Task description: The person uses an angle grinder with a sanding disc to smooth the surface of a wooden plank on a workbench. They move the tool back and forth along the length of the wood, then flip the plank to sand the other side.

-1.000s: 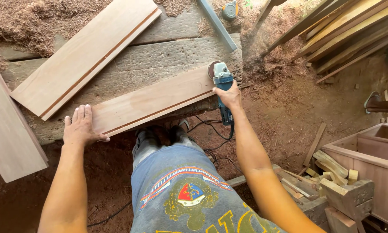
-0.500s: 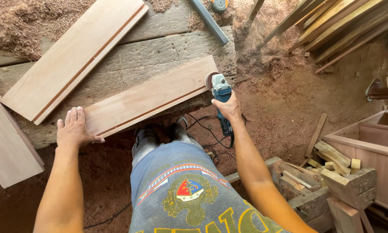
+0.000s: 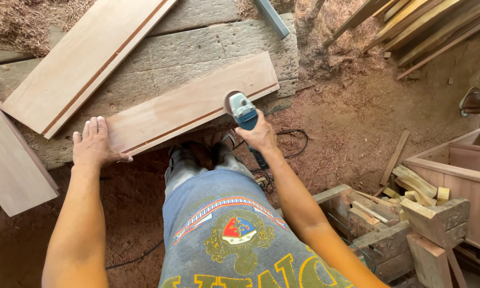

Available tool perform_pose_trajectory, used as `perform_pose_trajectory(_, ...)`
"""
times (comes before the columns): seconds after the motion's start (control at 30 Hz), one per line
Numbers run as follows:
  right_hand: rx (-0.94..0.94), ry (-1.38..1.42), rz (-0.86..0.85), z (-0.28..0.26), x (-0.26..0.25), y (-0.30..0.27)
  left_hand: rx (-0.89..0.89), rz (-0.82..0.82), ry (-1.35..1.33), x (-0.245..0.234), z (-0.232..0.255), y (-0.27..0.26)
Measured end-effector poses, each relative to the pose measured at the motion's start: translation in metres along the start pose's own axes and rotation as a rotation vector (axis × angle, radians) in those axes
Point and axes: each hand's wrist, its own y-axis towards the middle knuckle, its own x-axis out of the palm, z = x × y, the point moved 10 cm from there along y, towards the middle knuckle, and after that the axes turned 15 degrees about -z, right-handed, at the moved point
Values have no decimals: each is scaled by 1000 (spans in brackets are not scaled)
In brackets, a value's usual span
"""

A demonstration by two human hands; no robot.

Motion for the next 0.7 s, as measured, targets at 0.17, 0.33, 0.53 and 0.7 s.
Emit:
perform_pose_trajectory(0.17, -75, -14, -77, -36, 37, -9, 0, 6, 21, 2, -1, 0)
perform_pose_trajectory(0.33, -192, -60, -91, -48, 32, -9, -10, -25, 81, 2, 3, -3)
perform_pose_trajectory(0.53, 68, -12, -80, 16, -23, 10, -44, -65, 102, 5, 2, 2)
perform_pose_trajectory(0.7, 41, 116, -11, 47, -53, 27, -51, -72, 91, 9, 1, 5)
